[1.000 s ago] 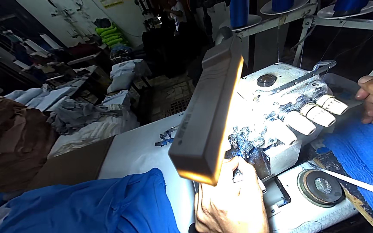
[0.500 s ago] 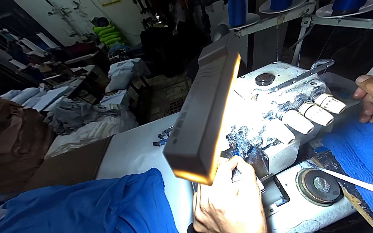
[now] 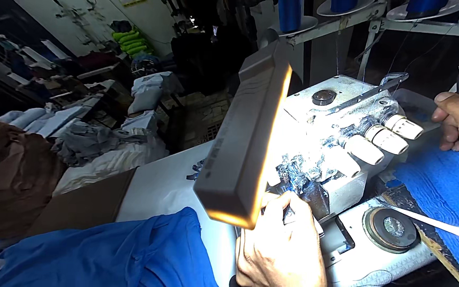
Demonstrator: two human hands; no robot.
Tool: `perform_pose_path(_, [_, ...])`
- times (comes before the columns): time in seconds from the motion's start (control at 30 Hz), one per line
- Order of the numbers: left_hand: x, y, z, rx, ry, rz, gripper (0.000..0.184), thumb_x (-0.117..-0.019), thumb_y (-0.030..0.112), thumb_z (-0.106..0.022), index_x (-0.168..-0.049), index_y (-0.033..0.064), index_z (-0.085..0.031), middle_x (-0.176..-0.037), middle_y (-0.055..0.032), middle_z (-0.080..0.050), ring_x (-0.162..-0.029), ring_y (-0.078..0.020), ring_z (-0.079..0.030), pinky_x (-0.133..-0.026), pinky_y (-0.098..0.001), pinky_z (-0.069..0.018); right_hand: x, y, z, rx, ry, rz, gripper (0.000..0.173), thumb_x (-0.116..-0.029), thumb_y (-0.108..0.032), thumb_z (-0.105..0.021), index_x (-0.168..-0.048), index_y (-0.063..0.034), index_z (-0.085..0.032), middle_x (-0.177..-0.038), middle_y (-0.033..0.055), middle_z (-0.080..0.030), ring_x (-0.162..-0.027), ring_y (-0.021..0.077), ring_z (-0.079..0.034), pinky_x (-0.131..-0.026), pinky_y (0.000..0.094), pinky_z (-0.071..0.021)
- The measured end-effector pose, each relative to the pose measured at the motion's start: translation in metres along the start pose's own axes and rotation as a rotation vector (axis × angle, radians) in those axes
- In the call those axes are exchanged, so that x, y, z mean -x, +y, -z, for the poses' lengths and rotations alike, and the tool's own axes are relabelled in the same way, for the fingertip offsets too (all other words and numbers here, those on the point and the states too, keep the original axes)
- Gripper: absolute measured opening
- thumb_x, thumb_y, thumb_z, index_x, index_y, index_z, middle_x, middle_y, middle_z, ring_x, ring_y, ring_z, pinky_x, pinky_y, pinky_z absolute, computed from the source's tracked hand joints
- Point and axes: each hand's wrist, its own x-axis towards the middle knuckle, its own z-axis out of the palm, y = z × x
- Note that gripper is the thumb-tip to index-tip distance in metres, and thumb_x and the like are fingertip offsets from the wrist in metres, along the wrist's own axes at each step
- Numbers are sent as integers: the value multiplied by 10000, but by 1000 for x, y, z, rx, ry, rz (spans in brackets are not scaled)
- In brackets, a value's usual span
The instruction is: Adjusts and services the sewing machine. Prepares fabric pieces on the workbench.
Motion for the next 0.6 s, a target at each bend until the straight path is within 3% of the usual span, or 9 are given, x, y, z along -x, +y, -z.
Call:
perform_pose_path(0.33, [1, -5, 2, 56, 8, -48, 48, -793, 230, -789, -817, 192, -806, -764, 66, -618, -595, -36, -516, -564, -273, -379, 1, 0, -1, -18, 23, 17, 366, -1050, -462, -515, -848, -180, -633, -523, -98, -423, -393, 29, -450, -380, 238, -431])
perform_pose_path(0.4, [3, -15, 7, 208, -35, -107, 42, -808, 177, -776, -811, 145, -803, -807, 22, -644, -631, -41, -563, -539, -223, -437, 2, -2, 0, -44, 36, 26, 385, -1056, -466, -508, -827, -178, -624, -519, -86, -426, -394, 47, -455, -382, 252, -437])
perform_pose_path(0.43, [3, -21, 14, 309, -111, -124, 42, -820, 137, -764, -822, 108, -795, -856, -12, -667, -702, -64, -623, -577, -210, -521, 3, -4, 0, -59, 48, 28, 386, -1057, -461, -506, -822, -176, -620, -517, -83, -421, -398, 51, -456, -390, 256, -445])
perform_pose_path(0.5, [4, -30, 36, 497, -284, -122, 44, -832, 62, -748, -842, 27, -772, -919, -70, -703, -829, -104, -685, -702, -220, -606, 7, -9, 2, -89, 74, 46, 383, -1065, -437, -502, -828, -159, -618, -524, -76, -415, -405, 61, -458, -410, 266, -464])
perform_pose_path(0.6, [2, -30, 65, 648, -391, -168, 34, -859, 38, -756, -843, 12, -771, -922, -85, -725, -888, -104, -689, -763, -224, -579, 19, -18, 5, -162, 152, 99, 353, -1057, -371, -507, -746, -205, -529, -500, -101, -395, -378, 44, -422, -395, 241, -437])
